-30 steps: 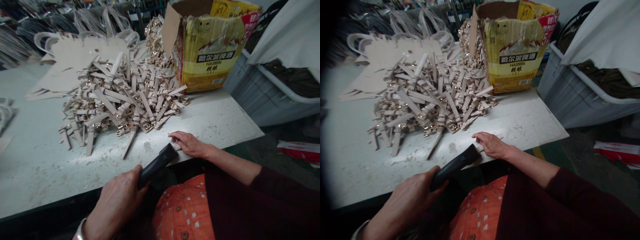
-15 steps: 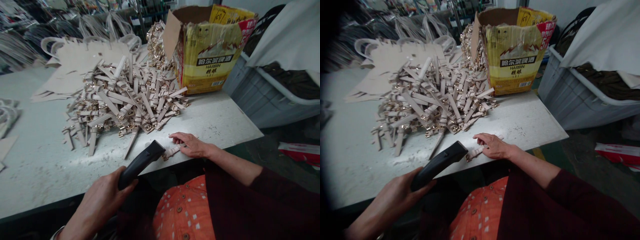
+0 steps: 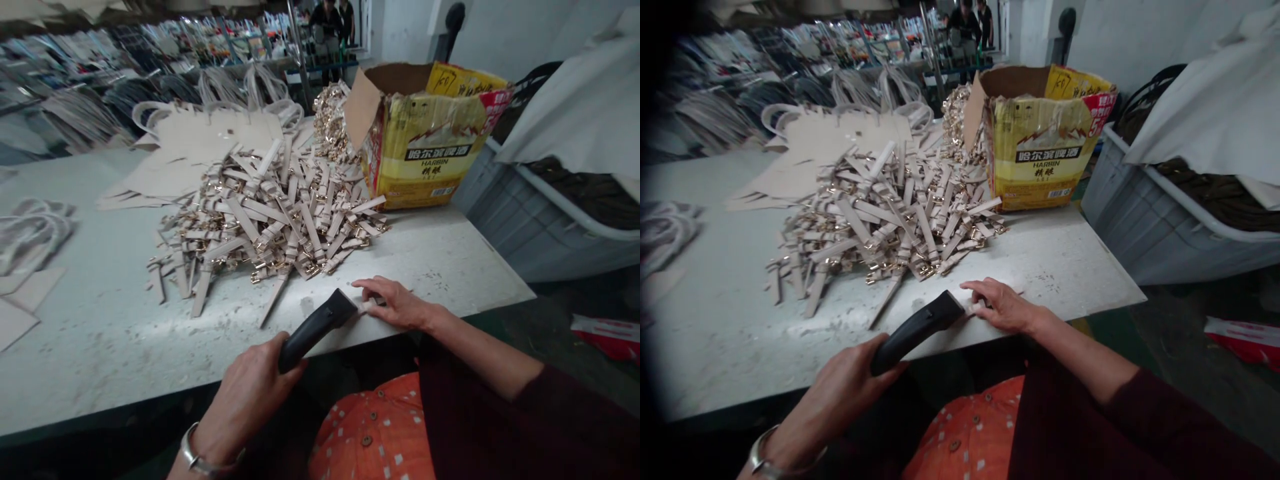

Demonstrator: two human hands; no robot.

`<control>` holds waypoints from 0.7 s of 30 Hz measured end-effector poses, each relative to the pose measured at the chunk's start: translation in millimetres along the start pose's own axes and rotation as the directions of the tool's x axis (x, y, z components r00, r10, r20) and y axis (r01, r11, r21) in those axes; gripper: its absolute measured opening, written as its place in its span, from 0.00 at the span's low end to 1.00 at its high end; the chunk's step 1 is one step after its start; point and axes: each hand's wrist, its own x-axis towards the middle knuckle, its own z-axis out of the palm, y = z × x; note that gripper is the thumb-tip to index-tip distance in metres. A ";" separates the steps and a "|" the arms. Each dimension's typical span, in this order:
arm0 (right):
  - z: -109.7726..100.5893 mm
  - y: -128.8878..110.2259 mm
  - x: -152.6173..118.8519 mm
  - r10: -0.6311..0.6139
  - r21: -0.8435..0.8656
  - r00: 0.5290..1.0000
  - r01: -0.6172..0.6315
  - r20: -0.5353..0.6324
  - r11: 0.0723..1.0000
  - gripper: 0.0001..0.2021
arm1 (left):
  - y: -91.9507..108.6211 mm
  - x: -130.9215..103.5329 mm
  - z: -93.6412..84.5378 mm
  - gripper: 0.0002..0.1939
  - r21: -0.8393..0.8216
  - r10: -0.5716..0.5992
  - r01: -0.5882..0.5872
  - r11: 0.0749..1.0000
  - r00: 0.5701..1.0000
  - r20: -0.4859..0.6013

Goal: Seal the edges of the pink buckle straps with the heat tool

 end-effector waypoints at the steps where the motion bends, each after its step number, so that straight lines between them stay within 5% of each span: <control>1: -8.6 4.8 -2.1 0.014 -0.038 1.000 -0.015 -0.026 0.999 0.25 | -4.7 -3.6 -1.1 0.11 -0.005 -0.013 0.013 1.000 1.000 0.001; 7: -81.6 53.5 -22.9 0.145 -0.312 0.958 -0.220 -0.246 0.924 0.15 | -35.3 -25.3 -3.9 0.15 -0.053 -0.149 0.151 0.987 0.988 0.043; 10: -94.9 66.7 -15.1 0.086 -0.439 0.951 -0.215 -0.296 0.872 0.15 | -44.3 -29.6 -2.1 0.17 -0.062 -0.194 0.196 0.979 0.980 0.047; 13: -75.6 58.8 17.3 -0.034 -0.473 0.969 -0.087 -0.243 0.877 0.15 | -46.9 -29.8 0.9 0.17 -0.080 -0.192 0.194 0.978 0.981 0.027; 17: -28.3 37.5 74.5 -0.145 -0.434 0.988 0.155 0.055 0.887 0.18 | -44.5 -29.0 6.0 0.15 -0.092 -0.175 0.175 0.980 0.984 0.008; 21: -2.2 29.7 107.4 -0.063 -0.502 0.986 0.133 0.155 0.854 0.12 | -43.8 -30.8 11.0 0.14 -0.109 -0.162 0.161 0.981 0.987 0.003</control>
